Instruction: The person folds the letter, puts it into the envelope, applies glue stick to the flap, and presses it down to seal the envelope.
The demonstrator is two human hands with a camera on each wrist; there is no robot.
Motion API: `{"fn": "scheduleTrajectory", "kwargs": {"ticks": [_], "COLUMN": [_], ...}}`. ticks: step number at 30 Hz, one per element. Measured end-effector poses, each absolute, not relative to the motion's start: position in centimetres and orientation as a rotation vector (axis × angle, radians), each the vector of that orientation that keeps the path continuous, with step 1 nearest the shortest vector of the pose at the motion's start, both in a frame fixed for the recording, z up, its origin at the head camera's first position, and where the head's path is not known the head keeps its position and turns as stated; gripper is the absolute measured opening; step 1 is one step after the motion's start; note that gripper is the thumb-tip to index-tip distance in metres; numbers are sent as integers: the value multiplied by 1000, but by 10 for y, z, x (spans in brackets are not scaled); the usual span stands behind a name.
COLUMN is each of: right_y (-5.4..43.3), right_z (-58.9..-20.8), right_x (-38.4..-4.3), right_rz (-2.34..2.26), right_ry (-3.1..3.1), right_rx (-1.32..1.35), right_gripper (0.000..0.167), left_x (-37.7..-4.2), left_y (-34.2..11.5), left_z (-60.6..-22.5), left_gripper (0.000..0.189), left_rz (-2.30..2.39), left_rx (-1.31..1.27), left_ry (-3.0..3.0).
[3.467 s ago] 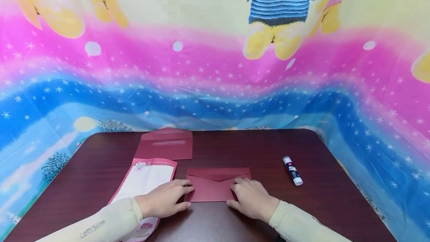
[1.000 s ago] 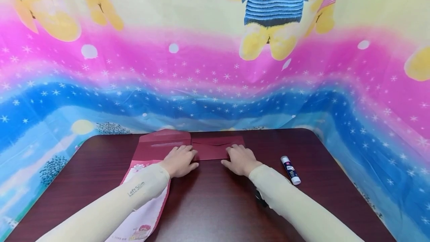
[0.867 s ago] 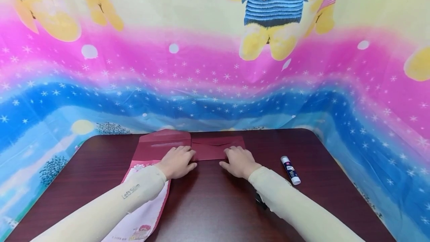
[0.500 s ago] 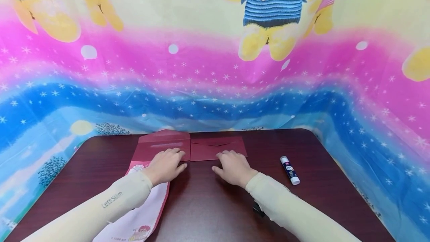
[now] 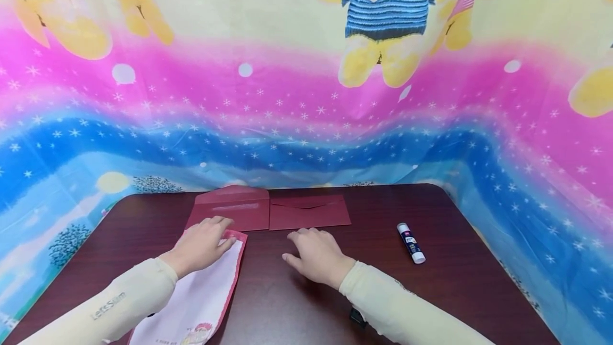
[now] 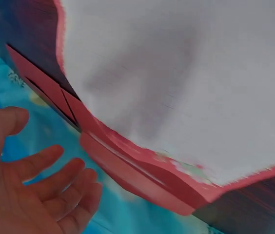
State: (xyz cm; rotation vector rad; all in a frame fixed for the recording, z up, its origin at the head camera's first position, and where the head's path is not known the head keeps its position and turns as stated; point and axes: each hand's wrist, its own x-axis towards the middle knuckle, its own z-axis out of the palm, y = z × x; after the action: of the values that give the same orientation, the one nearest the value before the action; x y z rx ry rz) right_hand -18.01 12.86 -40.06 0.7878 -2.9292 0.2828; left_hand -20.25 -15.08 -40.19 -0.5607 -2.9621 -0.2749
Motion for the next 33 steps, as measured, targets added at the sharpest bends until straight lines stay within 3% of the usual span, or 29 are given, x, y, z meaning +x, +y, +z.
{"fn": "scheduleTrajectory", "kwargs": {"ticks": [7, 20, 28, 33], "right_y": [119, 113, 115, 117], "right_z": [-407, -412, -411, -411], "right_x": [-165, -150, -147, -147], "right_rz": [221, 146, 121, 119], "right_ry": [-2898, -2881, -2878, -2881], "right_rx": [906, 1022, 1034, 1025], "right_gripper": [41, 37, 36, 37], "left_x": [-190, -183, -179, -181], "left_y": [-184, -240, -249, -249], "left_z": [-409, -419, -428, -430], "left_gripper": [54, 99, 65, 71], "left_rz": [-134, -176, -297, -398], "left_rx": [-471, -57, -24, 34], "left_ry": [-2936, -3313, -3306, -3331]}}
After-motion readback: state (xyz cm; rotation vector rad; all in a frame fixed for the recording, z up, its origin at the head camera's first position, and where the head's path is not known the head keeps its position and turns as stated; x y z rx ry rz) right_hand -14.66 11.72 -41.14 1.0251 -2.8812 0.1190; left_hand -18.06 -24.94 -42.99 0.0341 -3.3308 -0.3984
